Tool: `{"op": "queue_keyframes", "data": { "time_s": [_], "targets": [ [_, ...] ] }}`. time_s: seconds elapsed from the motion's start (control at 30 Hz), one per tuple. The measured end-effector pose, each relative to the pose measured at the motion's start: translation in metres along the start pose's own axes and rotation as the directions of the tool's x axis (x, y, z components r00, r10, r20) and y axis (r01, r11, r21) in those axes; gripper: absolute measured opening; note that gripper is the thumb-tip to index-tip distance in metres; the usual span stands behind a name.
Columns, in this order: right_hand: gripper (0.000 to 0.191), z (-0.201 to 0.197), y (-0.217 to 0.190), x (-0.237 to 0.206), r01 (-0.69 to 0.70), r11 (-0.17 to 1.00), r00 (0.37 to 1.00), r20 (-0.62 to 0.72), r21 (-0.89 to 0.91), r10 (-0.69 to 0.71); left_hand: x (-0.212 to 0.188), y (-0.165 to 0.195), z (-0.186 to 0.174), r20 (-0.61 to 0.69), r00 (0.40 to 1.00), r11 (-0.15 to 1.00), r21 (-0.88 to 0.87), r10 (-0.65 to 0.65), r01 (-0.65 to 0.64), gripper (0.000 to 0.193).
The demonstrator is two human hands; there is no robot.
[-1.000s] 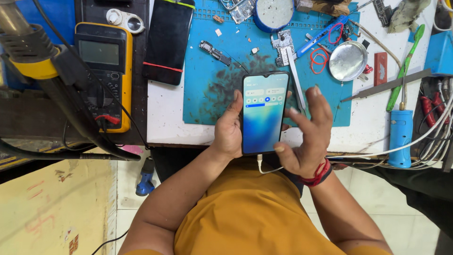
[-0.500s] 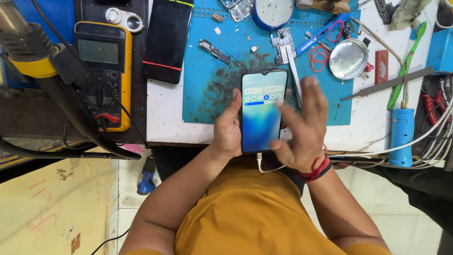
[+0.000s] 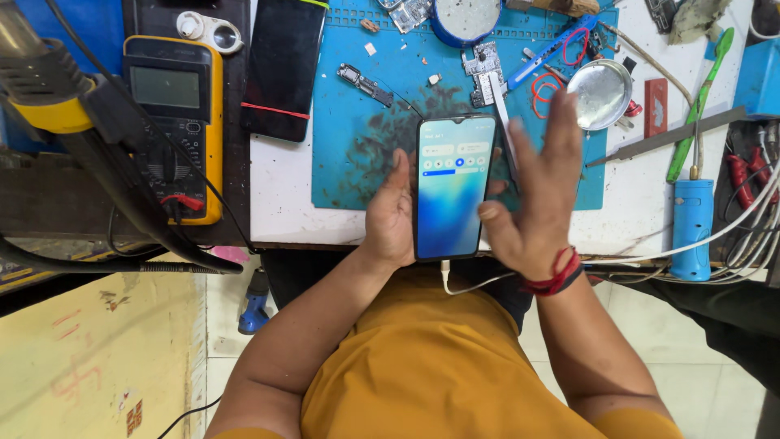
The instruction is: The person uses tweezers to adjust a small component on a disassembled smartphone motherboard, then powers on the device and navigates the touchscreen to verify functionality. The person then disconnects the charger and continues handling the phone and its internal components.
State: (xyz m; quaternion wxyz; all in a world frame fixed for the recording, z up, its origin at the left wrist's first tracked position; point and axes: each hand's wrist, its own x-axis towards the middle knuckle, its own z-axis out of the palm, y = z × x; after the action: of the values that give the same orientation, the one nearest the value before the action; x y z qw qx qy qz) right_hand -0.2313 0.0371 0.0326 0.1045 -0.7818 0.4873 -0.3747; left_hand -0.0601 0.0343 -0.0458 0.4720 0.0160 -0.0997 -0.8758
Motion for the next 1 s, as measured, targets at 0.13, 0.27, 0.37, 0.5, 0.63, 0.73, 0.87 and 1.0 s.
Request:
{"op": "queue_keyframes", "data": {
  "time_s": [0.13, 0.27, 0.37, 0.5, 0.63, 0.73, 0.87, 1.0],
  "targets": [
    [0.058, -0.007, 0.000, 0.014, 0.365, 0.922, 0.929, 0.122, -0.128, -0.350, 0.000, -0.001, -0.006, -0.125, 0.992, 0.999, -0.048, -0.003, -0.003, 0.071],
    [0.052, -0.013, 0.020, 0.031, 0.181, 0.955, 0.978, 0.144, -0.235, -0.150, 0.001, -0.002, -0.002, -0.120, 0.993, 0.999, 0.030, -0.025, 0.028, 0.061],
    [0.039, -0.013, 0.021, 0.025, -0.074, 0.997, 0.993, -0.098, -0.015, 0.072, 0.002, 0.001, 0.006, -0.014, 0.999, 0.993, 0.112, 0.031, -0.030, 0.062],
    [0.032, 0.000, -0.001, -0.002, -0.344, 0.853, 0.919, -0.047, 0.392, 0.392, 0.004, 0.002, 0.010, -0.122, 0.981, 0.972, 0.197, 0.153, -0.127, 0.052],
    [0.021, 0.004, -0.014, -0.022, -0.580, 0.608, 0.802, 0.248, 0.542, 0.544, 0.004, -0.002, 0.004, -0.243, 0.940, 0.943, 0.290, 0.238, -0.164, 0.038],
    [0.017, -0.010, -0.017, -0.032, -0.577, 0.665, 0.815, 0.282, 0.474, 0.507, -0.003, -0.007, 0.004, -0.234, 0.945, 0.916, 0.380, 0.230, -0.128, 0.020],
    [0.016, -0.024, -0.013, -0.038, -0.577, 0.628, 0.816, 0.350, 0.522, 0.459, -0.005, -0.002, 0.010, -0.229, 0.962, 0.948, 0.311, 0.150, -0.074, 0.010],
    [0.018, -0.026, -0.003, -0.041, -0.700, 0.251, 0.673, 0.502, 0.668, 0.543, -0.008, 0.000, 0.018, -0.253, 0.959, 0.955, 0.292, 0.126, -0.048, 0.014]
  ]
}}
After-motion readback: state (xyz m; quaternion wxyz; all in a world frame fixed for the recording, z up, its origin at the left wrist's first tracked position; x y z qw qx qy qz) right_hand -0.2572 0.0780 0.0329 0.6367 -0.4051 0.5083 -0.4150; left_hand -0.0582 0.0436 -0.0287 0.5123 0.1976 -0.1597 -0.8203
